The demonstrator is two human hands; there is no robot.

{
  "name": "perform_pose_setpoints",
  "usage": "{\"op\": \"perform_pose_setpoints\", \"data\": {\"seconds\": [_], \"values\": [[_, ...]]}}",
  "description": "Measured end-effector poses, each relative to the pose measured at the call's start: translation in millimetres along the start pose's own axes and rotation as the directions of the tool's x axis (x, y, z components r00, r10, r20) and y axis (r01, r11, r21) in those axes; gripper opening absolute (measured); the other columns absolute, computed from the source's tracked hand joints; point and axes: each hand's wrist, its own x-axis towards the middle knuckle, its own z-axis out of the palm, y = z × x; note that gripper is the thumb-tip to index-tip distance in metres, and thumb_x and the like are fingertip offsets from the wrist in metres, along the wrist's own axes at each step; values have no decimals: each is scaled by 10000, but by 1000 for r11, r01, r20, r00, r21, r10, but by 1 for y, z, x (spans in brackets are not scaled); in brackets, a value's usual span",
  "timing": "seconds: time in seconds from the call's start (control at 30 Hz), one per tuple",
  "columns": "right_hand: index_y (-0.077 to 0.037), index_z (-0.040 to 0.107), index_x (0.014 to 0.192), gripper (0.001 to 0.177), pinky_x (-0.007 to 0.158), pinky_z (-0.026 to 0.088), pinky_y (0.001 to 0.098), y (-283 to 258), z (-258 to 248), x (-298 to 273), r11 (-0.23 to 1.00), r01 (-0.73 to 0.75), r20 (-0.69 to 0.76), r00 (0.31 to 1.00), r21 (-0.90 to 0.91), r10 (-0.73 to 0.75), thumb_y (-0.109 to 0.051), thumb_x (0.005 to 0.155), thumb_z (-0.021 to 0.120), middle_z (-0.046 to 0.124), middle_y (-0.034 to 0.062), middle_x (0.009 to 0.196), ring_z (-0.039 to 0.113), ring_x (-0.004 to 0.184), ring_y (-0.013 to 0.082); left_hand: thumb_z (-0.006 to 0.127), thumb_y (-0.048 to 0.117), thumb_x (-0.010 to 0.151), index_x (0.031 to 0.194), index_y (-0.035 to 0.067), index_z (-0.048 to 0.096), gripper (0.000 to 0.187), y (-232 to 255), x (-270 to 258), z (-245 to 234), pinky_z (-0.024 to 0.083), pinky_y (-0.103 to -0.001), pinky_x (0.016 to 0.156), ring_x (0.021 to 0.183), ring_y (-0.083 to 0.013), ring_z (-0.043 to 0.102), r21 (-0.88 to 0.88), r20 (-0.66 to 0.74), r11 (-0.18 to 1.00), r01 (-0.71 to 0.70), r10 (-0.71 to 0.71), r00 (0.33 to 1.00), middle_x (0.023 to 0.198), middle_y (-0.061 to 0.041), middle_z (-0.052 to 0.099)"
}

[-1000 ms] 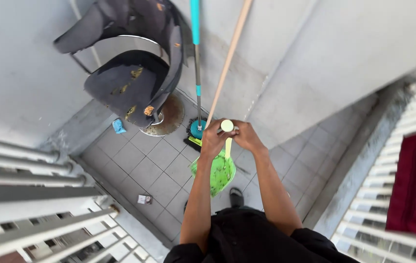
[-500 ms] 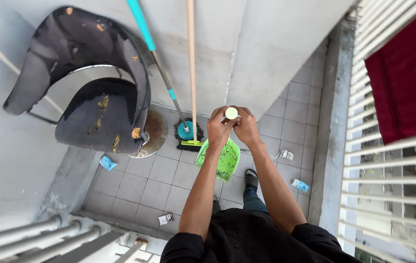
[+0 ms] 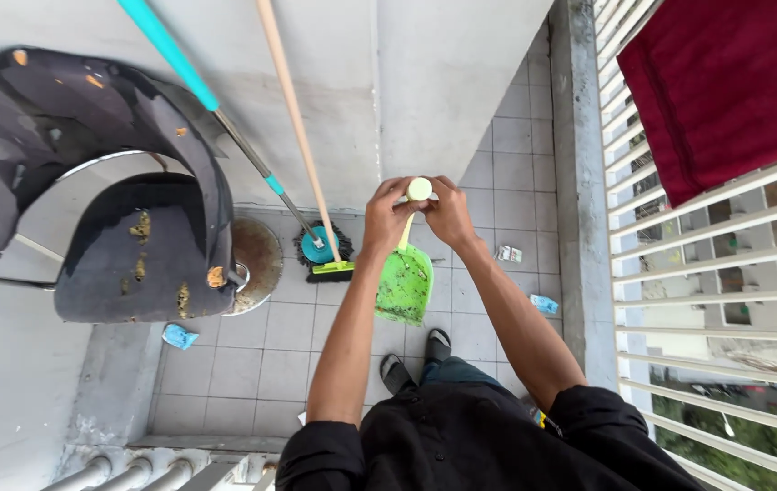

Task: The person is seen repairing or assembling a cleaning tool handle on a balcony by attaching a plastic cap to a wooden pole.

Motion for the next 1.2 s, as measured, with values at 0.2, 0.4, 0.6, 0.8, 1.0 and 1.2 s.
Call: {"op": "perform_pose_setpoints", "data": {"seconds": [0.2,0.4,0.6,0.8,1.0,1.2], "values": [[-28,683,1208,445,785,649,358,9,-16,19,992,-72,20,997,-102,74,141,797,723,685,151,1146,734,995,343,803,94,867,1311,70,677,462,-30,29,10,597,-326,947,1143,-184,669,-47,140,996,75,-67,988,1289,-88,633],[-34,674,1234,454,800,660,347,38,-29,34,996,-70,55,996,-57,73,127,814,736,686,156,1174,734,1013,320,796,89,854,1286,82,698,443,-23,51,22,605,-327,913,1119,-198,679,39,188,991,129,-134,973,1269,-92,654],[-40,684,1282,459,829,644,356,85,-38,47,984,-168,89,981,-63,173,113,850,715,753,182,1155,770,1059,265,838,55,810,1257,61,715,463,-66,68,44,598,-354,911,1109,-231,704,224,128,973,53,-83,988,1247,-106,716],[-33,676,1273,478,872,601,349,116,-38,58,984,-179,109,978,-13,179,135,827,705,725,170,1221,737,1092,273,820,43,819,1263,45,701,459,-93,80,59,632,-332,954,1130,-219,702,82,145,987,136,-147,978,1254,-102,699],[-41,698,1251,486,874,595,337,159,-27,61,983,-181,72,981,-22,183,152,805,699,655,156,1254,716,1092,275,785,1,836,1271,5,679,448,-158,89,71,638,-327,937,1123,-218,705,23,174,985,172,-174,969,1254,-113,683],[-46,722,1218,454,856,654,323,197,-11,74,981,-184,21,982,-68,186,113,795,763,716,137,1206,754,1028,266,783,-9,853,1247,17,688,407,-185,105,76,643,-321,918,1086,-227,724,39,166,984,173,-177,970,1236,-117,692]]}}
